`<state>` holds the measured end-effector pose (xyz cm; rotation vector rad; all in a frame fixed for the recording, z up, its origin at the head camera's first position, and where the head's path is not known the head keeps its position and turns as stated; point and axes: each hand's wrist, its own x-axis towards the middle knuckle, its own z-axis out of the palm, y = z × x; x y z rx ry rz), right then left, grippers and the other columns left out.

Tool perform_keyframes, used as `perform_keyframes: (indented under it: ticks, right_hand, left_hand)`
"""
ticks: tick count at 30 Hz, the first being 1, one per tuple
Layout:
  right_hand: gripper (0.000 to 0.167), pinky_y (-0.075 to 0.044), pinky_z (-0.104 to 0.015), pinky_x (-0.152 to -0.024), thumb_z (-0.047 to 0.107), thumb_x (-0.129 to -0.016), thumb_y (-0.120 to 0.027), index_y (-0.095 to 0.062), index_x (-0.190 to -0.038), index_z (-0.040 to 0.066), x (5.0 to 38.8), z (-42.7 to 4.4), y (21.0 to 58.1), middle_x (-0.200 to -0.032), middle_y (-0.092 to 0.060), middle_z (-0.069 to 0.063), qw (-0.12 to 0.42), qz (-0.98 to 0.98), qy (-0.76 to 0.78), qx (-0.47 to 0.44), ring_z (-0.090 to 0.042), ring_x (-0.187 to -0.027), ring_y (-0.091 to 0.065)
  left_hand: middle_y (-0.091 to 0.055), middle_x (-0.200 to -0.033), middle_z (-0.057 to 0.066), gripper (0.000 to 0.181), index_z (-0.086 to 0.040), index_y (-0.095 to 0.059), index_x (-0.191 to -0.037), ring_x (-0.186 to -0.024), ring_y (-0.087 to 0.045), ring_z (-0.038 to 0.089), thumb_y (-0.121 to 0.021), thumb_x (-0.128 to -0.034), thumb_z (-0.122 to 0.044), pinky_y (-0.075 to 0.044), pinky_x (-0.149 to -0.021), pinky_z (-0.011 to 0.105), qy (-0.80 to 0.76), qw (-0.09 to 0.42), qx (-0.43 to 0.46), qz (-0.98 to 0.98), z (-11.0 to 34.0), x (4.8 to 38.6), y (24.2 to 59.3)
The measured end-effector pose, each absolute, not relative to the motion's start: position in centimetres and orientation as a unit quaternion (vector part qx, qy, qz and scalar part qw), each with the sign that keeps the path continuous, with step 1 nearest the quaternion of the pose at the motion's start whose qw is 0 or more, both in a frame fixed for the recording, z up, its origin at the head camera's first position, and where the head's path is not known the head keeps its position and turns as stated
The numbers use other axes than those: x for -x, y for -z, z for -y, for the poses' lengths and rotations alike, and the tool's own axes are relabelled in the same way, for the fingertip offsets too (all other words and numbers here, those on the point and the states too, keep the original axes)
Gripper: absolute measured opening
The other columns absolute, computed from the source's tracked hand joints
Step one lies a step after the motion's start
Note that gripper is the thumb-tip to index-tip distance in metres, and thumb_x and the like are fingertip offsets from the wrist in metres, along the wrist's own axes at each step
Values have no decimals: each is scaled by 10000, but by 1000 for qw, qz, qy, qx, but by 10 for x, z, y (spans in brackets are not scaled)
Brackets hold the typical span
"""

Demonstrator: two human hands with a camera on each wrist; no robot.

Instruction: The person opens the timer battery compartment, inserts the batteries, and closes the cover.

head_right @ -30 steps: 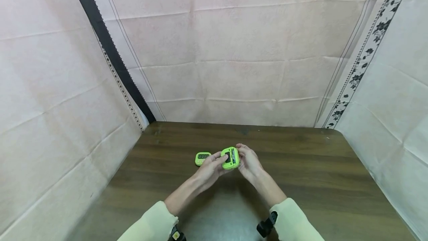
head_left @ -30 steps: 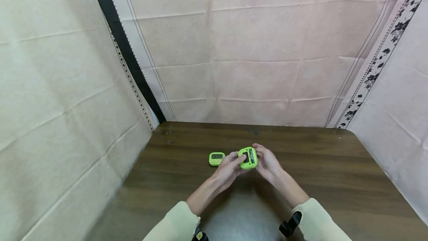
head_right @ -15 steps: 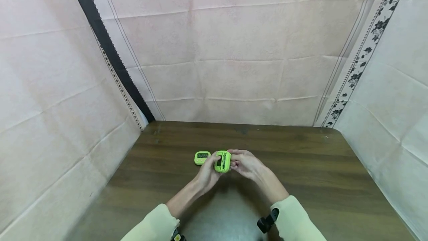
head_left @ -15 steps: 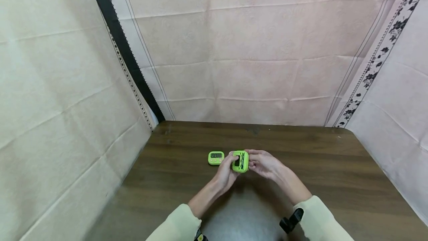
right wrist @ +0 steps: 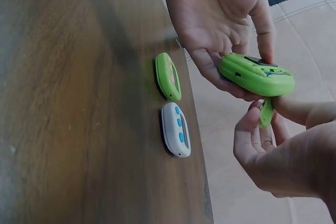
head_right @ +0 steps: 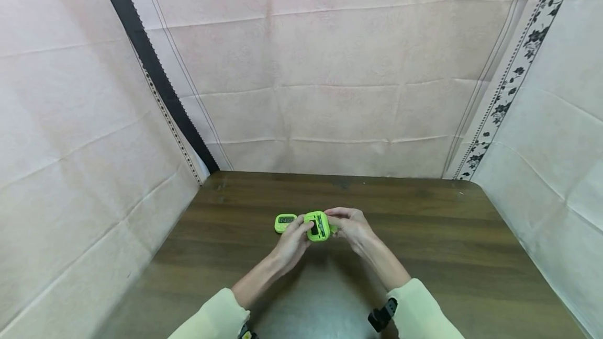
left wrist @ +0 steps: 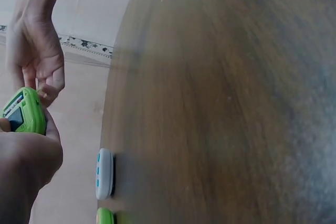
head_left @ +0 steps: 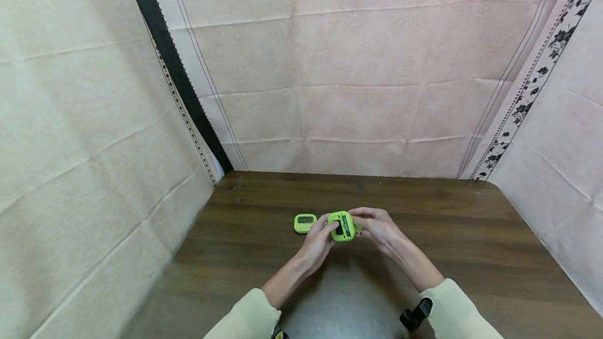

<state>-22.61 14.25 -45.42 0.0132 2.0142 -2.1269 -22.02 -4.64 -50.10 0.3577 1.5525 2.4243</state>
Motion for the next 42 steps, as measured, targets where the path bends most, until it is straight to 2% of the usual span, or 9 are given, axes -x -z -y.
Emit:
perform_keyframes:
  ticks: [7, 15, 20, 26, 31, 36, 42]
  right_hand:
    - [297, -543, -270, -750, 166, -961, -821, -758, -1190, -12, 222, -149, 454, -996, -764, 21, 42, -705, 706, -44, -117, -869, -656]
    - [172, -530, -235, -757, 159, -960, -824, -801, -1109, 77, 214, -143, 456, -965, -753, 58, 39, -627, 774, -74, -105, -807, -614]
    - [185, -517, -222, -722, 161, -953, -832, -811, -1102, 52, 209, -131, 460, -986, -759, 61, -4, -621, 775, -113, -102, -818, -616]
    - [255, -519, -208, -674, 192, -921, -870, -809, -1094, 14, 204, -119, 461, -980, -754, 18, -68, -662, 736, -126, -123, -840, -602]
    - [216, -496, -178, -616, 142, -921, -865, -801, -1042, -25, 202, -112, 462, -937, -759, -64, -130, -693, 701, -108, -106, -798, -596]
    - [168, -479, -182, -569, 138, -918, -867, -800, -965, -9, 202, -108, 463, -895, -751, -107, -175, -737, 647, -92, -104, -732, -581]
    - [168, -462, -192, -564, 165, -918, -871, -792, -896, 18, 205, -109, 462, -838, -740, -102, -196, -777, 594, -70, -123, -705, -583]
  left_hand:
    - [-702, -1259, 159, 309, 70, -527, -1342, -1101, -681, 177, -596, -1088, -93, -563, -946, 297, -812, 79, -94, -570, 51, 225, 502]
    - [-744, -1184, 153, 307, 35, -604, -1281, -981, -695, 131, -701, -1045, -135, -556, -916, 355, -777, 61, -81, -621, 50, 226, 499]
    - [-765, -1122, 120, 272, 12, -629, -1233, -914, -690, 112, -732, -1025, -131, -555, -899, 394, -771, 61, -71, -630, 48, 224, 499]
    - [-770, -1138, 128, 277, 8, -635, -1222, -895, -665, 111, -736, -1029, -164, -530, -840, 336, -765, 59, -69, -637, 47, 222, 499]
    - [-767, -1178, 146, 274, 6, -650, -1232, -941, -682, 109, -735, -1029, -157, -533, -870, 301, -773, 47, -50, -630, 43, 221, 496]
    - [-762, -1184, 178, 243, 22, -659, -1205, -947, -700, 108, -739, -1015, -107, -535, -834, 242, -787, 19, -37, -615, 37, 218, 493]
    - [-759, -1179, 202, 246, 34, -650, -1191, -967, -713, 151, -750, -1002, -86, -545, -784, 218, -789, -7, -33, -614, 35, 216, 491]
